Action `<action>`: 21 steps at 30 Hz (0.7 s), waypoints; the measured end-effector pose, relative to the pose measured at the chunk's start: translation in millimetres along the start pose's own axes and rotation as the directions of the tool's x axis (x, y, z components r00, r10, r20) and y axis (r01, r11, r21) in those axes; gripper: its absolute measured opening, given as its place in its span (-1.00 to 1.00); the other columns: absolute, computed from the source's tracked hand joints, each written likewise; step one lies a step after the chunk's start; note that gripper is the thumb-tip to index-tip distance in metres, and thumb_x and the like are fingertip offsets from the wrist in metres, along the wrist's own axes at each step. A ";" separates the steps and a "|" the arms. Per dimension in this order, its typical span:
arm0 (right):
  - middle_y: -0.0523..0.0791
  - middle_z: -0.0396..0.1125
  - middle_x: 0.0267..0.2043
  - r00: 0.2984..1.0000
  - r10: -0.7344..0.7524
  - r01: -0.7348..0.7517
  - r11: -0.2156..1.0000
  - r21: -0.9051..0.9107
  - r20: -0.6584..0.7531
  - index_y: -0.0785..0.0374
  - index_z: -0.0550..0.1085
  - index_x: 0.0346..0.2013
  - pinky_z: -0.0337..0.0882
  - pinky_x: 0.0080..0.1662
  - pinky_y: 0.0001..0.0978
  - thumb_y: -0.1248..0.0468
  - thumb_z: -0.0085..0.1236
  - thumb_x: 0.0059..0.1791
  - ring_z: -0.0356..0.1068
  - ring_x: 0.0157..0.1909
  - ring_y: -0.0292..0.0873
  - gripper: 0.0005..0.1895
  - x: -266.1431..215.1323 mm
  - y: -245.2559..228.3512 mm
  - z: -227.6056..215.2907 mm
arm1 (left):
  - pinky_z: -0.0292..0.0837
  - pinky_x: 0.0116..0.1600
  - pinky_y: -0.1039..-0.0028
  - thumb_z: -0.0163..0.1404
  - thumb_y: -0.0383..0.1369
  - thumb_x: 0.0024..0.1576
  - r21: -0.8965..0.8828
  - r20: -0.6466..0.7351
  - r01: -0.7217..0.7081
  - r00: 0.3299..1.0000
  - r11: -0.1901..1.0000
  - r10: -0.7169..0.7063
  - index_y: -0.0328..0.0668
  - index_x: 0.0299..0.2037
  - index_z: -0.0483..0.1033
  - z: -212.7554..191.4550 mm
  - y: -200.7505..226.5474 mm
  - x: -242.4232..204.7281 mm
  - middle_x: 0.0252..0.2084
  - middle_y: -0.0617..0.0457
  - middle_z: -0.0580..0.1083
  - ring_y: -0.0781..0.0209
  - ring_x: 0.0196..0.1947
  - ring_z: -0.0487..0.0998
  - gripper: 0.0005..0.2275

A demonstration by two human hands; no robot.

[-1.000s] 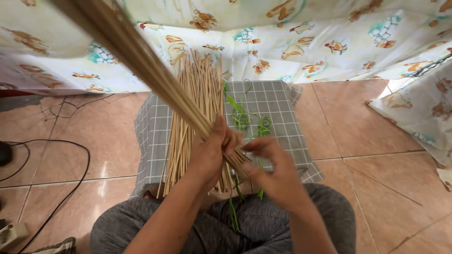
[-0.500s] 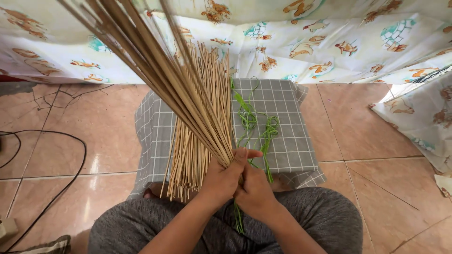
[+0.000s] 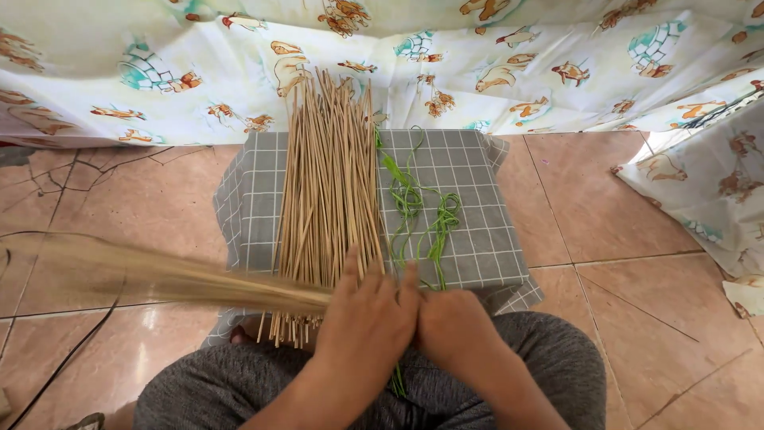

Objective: Gathering thin bamboo sticks into uniform bundles and securing them with green plastic ties.

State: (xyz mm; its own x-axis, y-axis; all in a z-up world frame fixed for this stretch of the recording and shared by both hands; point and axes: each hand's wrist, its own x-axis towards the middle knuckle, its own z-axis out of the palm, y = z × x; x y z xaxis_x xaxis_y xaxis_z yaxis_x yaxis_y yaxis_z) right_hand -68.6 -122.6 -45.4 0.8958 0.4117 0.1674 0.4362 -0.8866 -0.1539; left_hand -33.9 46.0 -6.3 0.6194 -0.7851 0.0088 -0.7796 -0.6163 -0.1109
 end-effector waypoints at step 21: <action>-0.08 0.54 -0.06 0.713 0.420 -0.201 0.889 0.410 -0.561 0.11 0.64 -0.07 0.36 0.24 -0.09 0.41 0.16 0.07 0.51 0.08 0.02 -0.79 41.3 60.9 -24.4 | 0.60 -0.41 0.02 0.09 -0.33 0.12 -0.468 0.215 0.371 0.928 0.802 -0.304 -0.39 -0.06 0.56 -56.1 -64.3 -1.3 -0.40 -0.27 0.60 -0.30 -0.43 0.68 -0.72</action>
State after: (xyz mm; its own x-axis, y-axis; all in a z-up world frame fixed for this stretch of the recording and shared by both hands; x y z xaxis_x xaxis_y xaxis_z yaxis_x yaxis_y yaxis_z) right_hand -7.1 -164.7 -24.1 0.7745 -0.1973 0.6010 0.2424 -0.7849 -0.5702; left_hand 10.2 83.2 56.6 0.8316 -0.5282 -0.1716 -0.4391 -0.8145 0.3792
